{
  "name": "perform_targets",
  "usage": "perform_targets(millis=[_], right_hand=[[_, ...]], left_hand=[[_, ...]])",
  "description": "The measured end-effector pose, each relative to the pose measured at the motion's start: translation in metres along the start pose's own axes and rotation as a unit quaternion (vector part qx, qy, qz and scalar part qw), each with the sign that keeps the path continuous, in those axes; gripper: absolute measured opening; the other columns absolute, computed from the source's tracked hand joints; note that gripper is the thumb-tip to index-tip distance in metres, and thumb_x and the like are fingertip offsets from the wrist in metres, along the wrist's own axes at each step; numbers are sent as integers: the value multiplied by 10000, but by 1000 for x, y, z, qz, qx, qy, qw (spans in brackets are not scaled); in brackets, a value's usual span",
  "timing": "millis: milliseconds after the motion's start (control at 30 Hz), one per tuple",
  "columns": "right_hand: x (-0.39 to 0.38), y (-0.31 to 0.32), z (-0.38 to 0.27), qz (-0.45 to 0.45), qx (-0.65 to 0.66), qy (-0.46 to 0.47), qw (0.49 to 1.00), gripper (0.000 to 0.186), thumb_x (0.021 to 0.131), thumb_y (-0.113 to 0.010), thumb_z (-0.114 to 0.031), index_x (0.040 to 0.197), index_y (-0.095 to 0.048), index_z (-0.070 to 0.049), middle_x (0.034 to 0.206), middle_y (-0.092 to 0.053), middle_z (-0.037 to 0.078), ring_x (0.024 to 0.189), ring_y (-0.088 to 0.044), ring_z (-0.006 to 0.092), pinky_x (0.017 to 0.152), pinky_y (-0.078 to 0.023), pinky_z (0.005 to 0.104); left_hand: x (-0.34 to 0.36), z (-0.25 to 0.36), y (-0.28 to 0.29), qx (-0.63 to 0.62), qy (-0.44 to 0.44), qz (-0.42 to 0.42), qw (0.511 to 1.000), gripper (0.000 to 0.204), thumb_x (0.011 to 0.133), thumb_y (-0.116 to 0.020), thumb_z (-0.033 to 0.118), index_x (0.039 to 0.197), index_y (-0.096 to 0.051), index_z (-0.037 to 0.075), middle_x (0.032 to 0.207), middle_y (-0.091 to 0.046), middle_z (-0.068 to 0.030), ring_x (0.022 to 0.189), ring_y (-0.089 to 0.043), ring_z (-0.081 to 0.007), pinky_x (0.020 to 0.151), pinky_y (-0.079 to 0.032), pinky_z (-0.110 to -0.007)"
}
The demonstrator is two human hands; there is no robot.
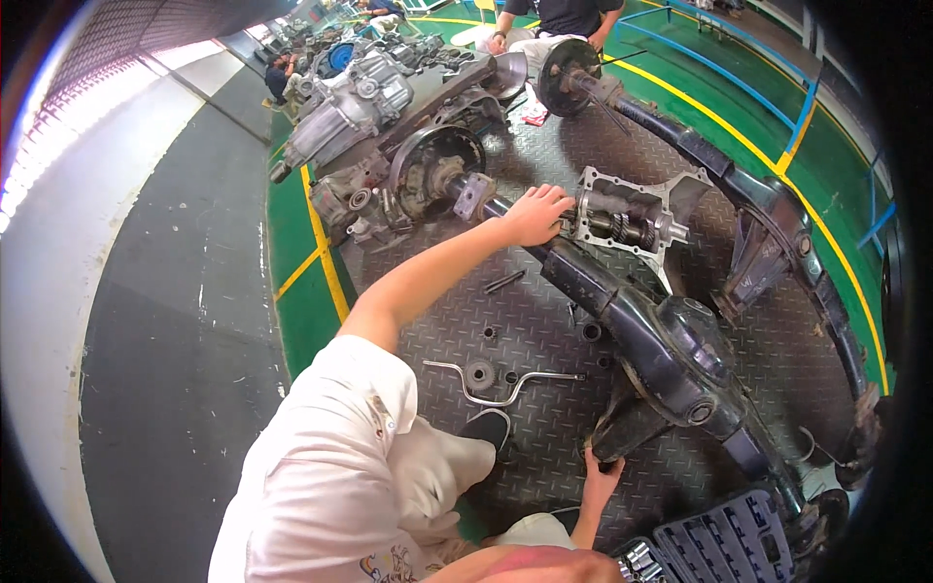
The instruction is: The person opens a tool case, selects a socket and wrench, and proceeds to loosen and remove bolts from a vehicle axle assembly using the tool and their hands.
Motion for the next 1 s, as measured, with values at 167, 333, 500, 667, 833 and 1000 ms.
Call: perform_targets(millis=[167, 333, 500, 667, 833, 1000], right_hand=[[0, 9, -6, 24, -139, -30, 990, 855, 779, -855, -284, 1439, -418, 39, 1416, -444, 216, 1273, -466, 312, 1098, -349, 403], [-12, 13, -30, 68, -182, -43, 980, 904, 753, -875, -284, 1451, -416, 64, 1374, -530, 204, 1271, -496, 292, 1090, -353, 361], [7, 5, -11, -16, -78, -59, 995, 1037, 724, -900, -309, 1491, -329, 93, 1495, -381, 252, 1364, -407, 336, 1143, -311, 404], [6, 18, 8, 16, -66, -51, 996, 989, 735, -900, -270, 1478, -353, 85, 1447, -437, 234, 1324, -440, 314, 1125, -328, 382], [8, 12, 7, 21, -56, -9, 998, 838, 753, -884, -187, 1425, -449, 59, 1363, -548, 153, 1231, -506, 245, 1060, -358, 306], [2, 10, -7, 5, -17, -53, 998, 866, 753, -889, -162, 1439, -415, 74, 1422, -466, 197, 1278, -473, 267, 1090, -361, 351]], left_hand=[[-57, 44, -6, -34, -24, 123, 992, 502, 830, -621, 77, 1315, -492, 84, 1328, -433, -162, 1259, -409, -386, 1067, -352, -505], [-102, 68, -56, -230, 253, 243, 908, 572, 836, -658, 113, 1364, -445, 64, 1348, -415, -192, 1306, -370, -383, 1126, -289, -476], [-104, 5, -101, -711, 566, 274, 316, 639, 923, -675, 482, 1374, -454, 87, 1336, -463, -141, 1138, -549, -313, 1015, -449, -446], [-58, -4, -95, -853, 376, 269, 244, 572, 981, -509, 598, 1268, -540, 105, 1248, -605, -107, 1153, -567, -303, 1061, -436, -501], [-47, -16, -98, -803, 446, 316, 237, 560, 877, -697, 572, 1202, -594, 127, 1215, -637, -56, 1095, -606, -266, 1049, -453, -457], [-50, -35, -95, -777, 485, 333, 226, 594, 788, -738, 655, 1084, -628, 152, 1128, -656, -55, 1043, -623, -268, 1019, -467, -476]])
Point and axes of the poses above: each hand's wrist, its own x-axis towards the middle knuckle, its own y-axis out of the back of the hand, z = x × y, the point moved 2 cm from there along x, towards the middle knuckle
